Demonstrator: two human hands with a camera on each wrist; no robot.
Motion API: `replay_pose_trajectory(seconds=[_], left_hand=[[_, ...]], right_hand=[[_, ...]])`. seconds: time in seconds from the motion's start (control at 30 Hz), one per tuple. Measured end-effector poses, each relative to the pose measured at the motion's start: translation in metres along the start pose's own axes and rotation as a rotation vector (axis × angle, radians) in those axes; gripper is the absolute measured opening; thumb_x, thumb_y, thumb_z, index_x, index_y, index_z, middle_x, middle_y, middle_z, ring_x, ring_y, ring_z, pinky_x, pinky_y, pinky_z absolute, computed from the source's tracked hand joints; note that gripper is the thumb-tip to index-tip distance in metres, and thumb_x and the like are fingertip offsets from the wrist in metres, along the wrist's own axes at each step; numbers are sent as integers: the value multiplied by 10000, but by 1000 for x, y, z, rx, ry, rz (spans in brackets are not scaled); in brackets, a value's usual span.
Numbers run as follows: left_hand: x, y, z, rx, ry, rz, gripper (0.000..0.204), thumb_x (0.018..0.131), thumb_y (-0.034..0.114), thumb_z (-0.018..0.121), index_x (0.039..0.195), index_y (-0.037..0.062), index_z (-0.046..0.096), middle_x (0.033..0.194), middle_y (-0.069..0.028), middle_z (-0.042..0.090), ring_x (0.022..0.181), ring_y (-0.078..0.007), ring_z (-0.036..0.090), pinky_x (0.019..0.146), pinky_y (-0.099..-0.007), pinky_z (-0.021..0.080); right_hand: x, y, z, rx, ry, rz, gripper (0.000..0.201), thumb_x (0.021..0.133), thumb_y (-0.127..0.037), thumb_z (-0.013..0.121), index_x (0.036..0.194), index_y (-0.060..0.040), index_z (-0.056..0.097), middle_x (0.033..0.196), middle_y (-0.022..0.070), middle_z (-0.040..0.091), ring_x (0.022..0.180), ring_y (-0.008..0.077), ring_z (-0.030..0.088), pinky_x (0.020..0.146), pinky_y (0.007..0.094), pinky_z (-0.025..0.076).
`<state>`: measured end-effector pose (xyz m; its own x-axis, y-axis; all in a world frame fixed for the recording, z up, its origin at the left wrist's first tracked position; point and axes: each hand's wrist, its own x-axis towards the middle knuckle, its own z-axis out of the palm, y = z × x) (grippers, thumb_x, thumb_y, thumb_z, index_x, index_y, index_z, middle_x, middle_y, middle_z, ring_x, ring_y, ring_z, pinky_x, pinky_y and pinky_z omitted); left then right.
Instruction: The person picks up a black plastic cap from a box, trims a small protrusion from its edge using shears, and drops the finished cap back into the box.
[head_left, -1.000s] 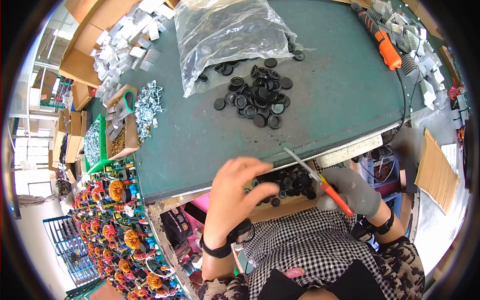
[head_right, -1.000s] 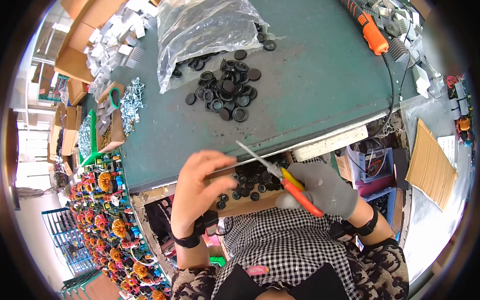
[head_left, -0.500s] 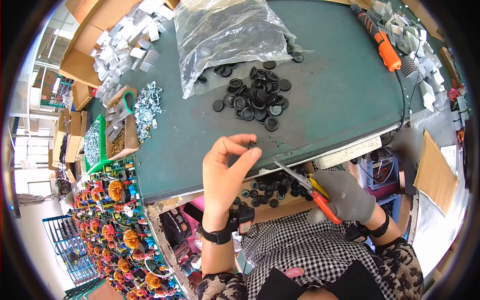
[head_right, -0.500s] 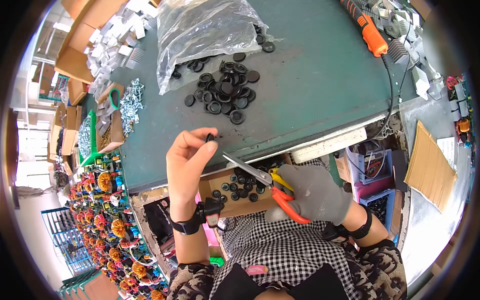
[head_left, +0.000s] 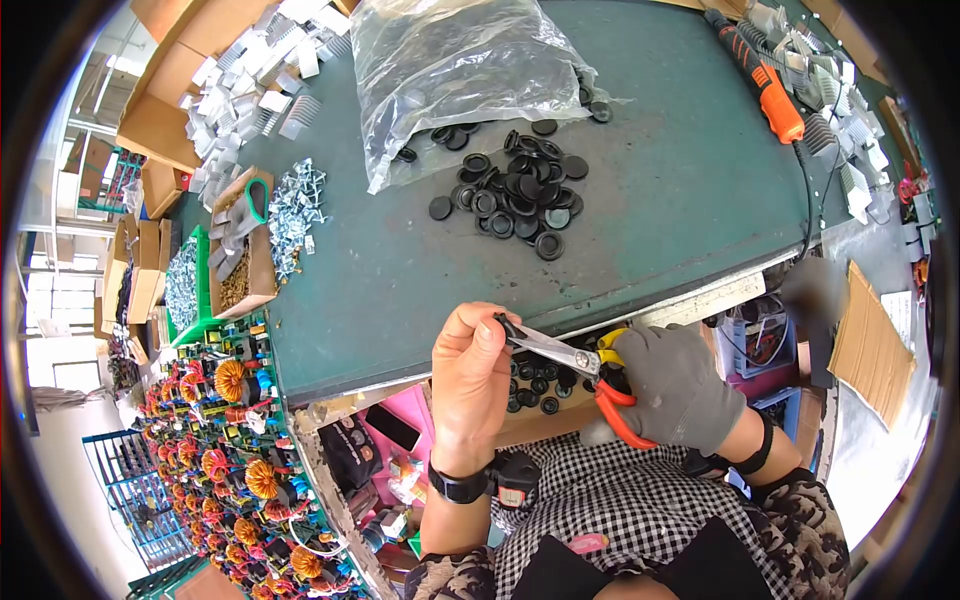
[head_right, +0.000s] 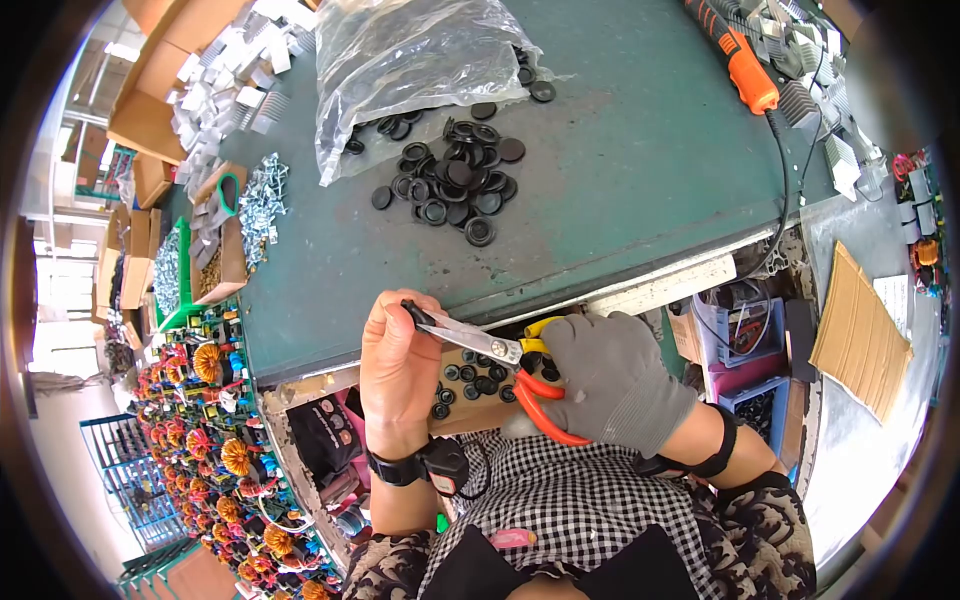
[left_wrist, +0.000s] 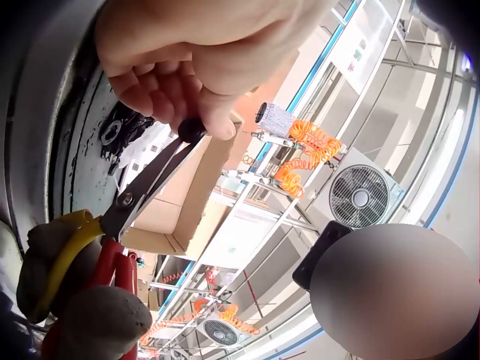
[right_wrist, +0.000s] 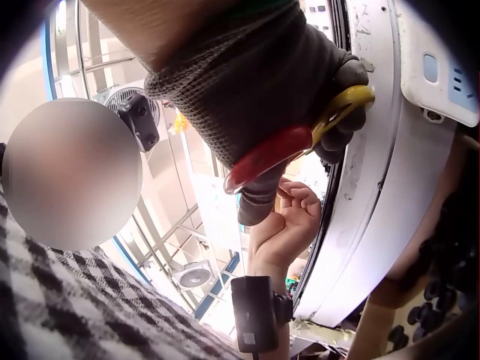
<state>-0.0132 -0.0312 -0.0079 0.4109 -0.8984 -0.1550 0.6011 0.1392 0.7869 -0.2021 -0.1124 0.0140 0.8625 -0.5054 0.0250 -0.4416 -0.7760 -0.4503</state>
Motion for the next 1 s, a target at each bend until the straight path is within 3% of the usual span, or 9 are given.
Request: replay_pose_trajectory(seconds=[0.07,0.2,0.4,0.6,0.7,0.77,0.87,1.0], left_hand=[[-1,-2,1,-22,19,14,194,812,253,639,847,77,567,839,-19,569,803,-141,522,752,-280,423],[-3,-3,0,-8,24,38,193,814,258,634,849,81,566,842,-17,568,796,-141,508,746,-281,412],[-4,0,10,-96,-7,-28,226,819,302,618,835,92,537,806,-3,514,732,-140,430,689,-278,359],[-7,-3,16,-122,-14,-57,242,817,314,618,808,95,515,775,2,480,688,-141,379,645,-278,318],[-9,-8,10,-41,-56,-43,235,805,301,634,810,97,519,790,-1,496,712,-151,417,674,-282,339],[-11,-7,9,73,-36,23,226,787,280,657,818,97,528,812,-6,517,748,-169,461,715,-290,360],[-13,-2,8,106,-31,4,223,775,255,672,829,88,534,831,-13,532,791,-167,496,760,-284,376],[-17,7,5,176,10,-30,193,783,197,677,832,63,547,837,-18,534,807,-145,502,765,-271,388]], right_hand=[[1,-2,0,3,64,-12,604,641,-599,636,744,-17,513,635,115,534,560,267,559,515,349,422],[-1,-1,1,-23,25,-5,545,661,-560,643,713,-37,501,596,100,529,524,262,555,494,345,423],[-8,5,12,85,73,-34,485,676,-497,660,705,-42,493,558,91,521,469,265,536,452,346,413],[-7,11,8,149,50,-79,541,660,-524,678,783,-27,504,650,116,548,583,273,578,525,359,443],[-10,13,9,299,-17,-76,610,662,-560,666,870,-6,517,685,134,546,632,293,581,558,360,445],[-14,16,12,606,-345,12,639,687,-575,641,955,-8,519,684,145,546,634,307,578,557,358,435],[-14,17,12,843,-442,81,586,721,-559,620,948,-27,524,683,148,550,633,306,578,553,355,427],[-14,17,6,795,-448,80,539,747,-530,609,931,-30,529,689,150,565,633,299,580,555,357,430]])
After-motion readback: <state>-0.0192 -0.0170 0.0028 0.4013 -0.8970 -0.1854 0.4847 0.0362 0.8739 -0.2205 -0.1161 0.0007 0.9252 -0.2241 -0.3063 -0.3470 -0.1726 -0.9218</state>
